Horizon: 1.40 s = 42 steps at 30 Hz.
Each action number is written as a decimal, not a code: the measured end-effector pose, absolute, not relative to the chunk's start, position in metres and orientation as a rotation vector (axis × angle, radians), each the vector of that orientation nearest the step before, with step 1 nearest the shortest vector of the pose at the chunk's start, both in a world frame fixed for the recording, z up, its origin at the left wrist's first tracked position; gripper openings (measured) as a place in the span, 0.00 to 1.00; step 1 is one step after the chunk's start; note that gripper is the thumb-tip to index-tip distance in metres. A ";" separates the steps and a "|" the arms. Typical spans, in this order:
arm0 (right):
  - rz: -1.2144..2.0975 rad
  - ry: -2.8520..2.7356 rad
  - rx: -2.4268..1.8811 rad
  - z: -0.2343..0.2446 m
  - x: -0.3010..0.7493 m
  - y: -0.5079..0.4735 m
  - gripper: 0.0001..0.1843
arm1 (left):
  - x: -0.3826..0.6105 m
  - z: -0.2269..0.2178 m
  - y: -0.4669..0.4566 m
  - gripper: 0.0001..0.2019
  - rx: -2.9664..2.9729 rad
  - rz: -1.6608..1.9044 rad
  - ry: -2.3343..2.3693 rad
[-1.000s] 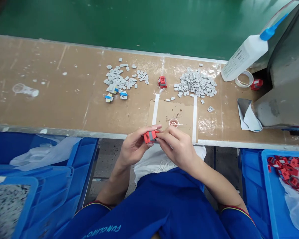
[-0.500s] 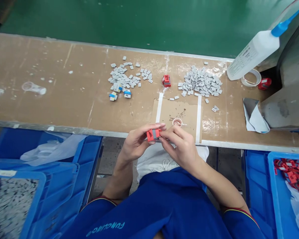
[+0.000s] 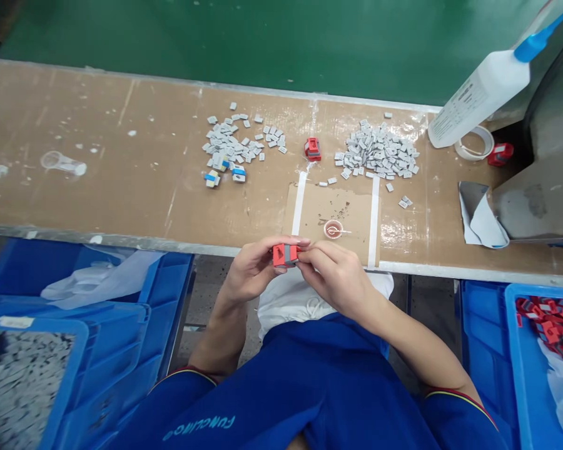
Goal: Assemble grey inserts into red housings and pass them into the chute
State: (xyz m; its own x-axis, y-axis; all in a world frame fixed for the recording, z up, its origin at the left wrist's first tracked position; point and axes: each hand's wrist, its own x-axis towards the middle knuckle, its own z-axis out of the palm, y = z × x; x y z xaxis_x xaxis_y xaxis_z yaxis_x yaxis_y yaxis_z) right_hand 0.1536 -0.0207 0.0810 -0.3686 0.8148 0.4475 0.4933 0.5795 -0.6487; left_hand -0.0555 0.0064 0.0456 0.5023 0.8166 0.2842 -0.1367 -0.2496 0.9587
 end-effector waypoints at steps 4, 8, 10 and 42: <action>0.520 -2.016 -1.078 0.074 0.151 -0.019 0.07 | -0.057 0.043 0.008 0.20 1.578 0.981 0.634; 0.537 -2.017 -1.105 0.074 0.148 -0.019 0.08 | -0.059 0.041 0.008 0.20 1.594 0.990 0.648; 0.535 -2.004 -1.114 0.077 0.147 -0.020 0.07 | -0.059 0.041 0.009 0.21 1.603 1.011 0.637; 0.520 -1.998 -1.244 0.122 0.202 -0.052 0.09 | -0.041 0.081 0.061 0.31 1.950 0.698 0.521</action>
State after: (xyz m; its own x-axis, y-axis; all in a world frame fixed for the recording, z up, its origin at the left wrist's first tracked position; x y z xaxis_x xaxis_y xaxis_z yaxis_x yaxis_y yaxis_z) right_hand 0.2021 -0.0521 0.1216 -0.2797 0.8903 0.3593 0.6021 0.4541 -0.6567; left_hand -0.0413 0.0609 0.0815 0.7444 0.6183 0.2520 0.0660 -0.4436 0.8938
